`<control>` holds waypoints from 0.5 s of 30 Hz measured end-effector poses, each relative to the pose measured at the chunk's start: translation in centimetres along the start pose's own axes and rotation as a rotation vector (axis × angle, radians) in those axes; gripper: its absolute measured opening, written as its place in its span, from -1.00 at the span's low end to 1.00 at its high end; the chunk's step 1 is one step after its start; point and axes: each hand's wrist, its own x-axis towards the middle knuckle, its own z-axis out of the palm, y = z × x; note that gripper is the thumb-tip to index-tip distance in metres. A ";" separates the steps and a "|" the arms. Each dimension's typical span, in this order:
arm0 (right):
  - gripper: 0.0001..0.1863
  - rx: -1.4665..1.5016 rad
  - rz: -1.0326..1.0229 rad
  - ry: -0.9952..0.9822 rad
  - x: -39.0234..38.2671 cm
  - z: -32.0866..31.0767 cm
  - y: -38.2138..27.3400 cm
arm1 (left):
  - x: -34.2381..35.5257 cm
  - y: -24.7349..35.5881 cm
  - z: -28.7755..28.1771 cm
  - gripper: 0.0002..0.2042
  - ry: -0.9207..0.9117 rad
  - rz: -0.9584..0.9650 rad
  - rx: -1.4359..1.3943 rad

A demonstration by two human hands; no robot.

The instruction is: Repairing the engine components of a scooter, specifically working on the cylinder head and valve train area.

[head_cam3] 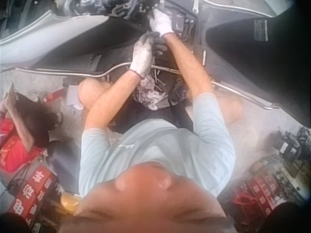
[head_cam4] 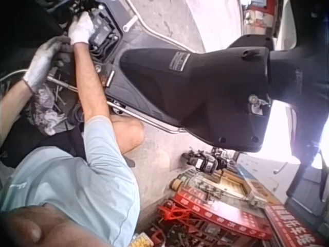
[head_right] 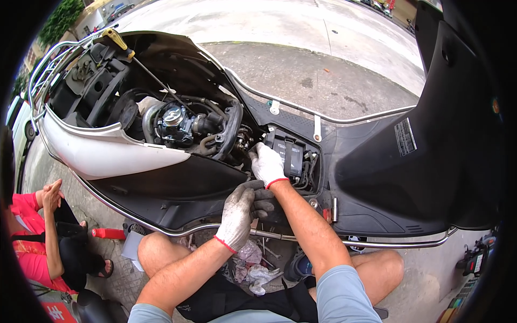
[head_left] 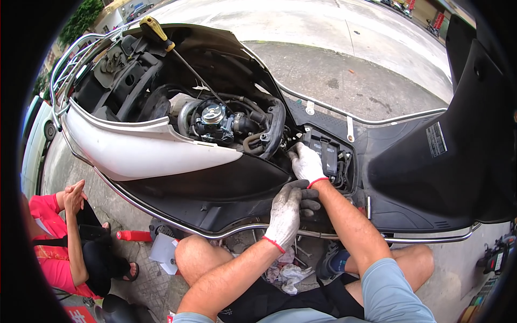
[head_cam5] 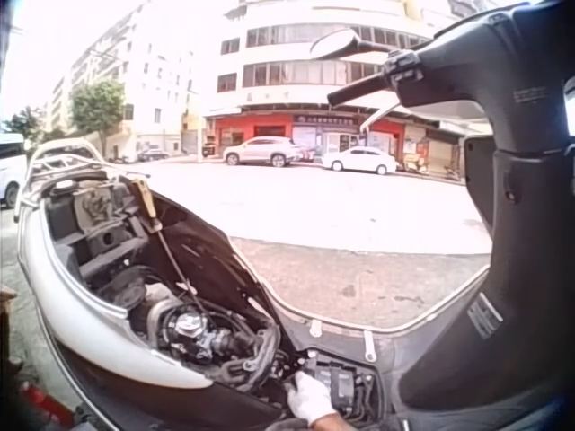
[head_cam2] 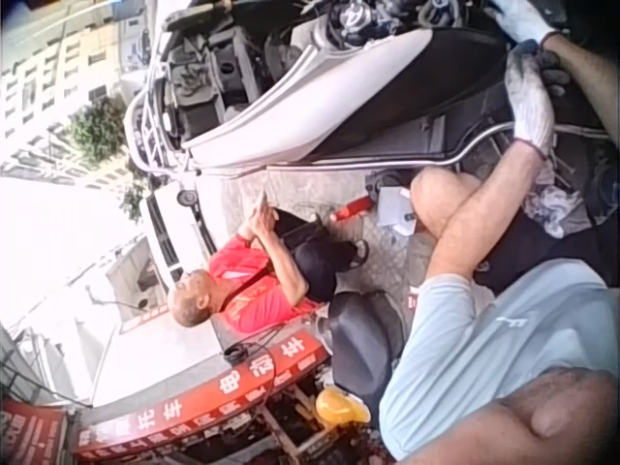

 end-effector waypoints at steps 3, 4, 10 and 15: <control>-0.80 -0.054 0.007 -0.020 0.1 -0.1 -0.2 | 0.1 0.0 -0.1 -0.66 -0.002 0.001 -0.006; -0.80 -0.007 -0.002 -0.009 0.1 0.1 0.0 | 0.1 -0.1 -0.1 -0.66 -0.001 0.001 -0.009; -0.76 0.175 -0.066 0.011 -0.1 0.4 1.3 | 0.0 0.1 0.0 -0.66 -0.015 -0.003 0.006; -0.77 0.148 -0.030 -0.023 0.0 0.2 1.0 | 0.0 0.0 0.0 -0.66 -0.018 -0.011 0.005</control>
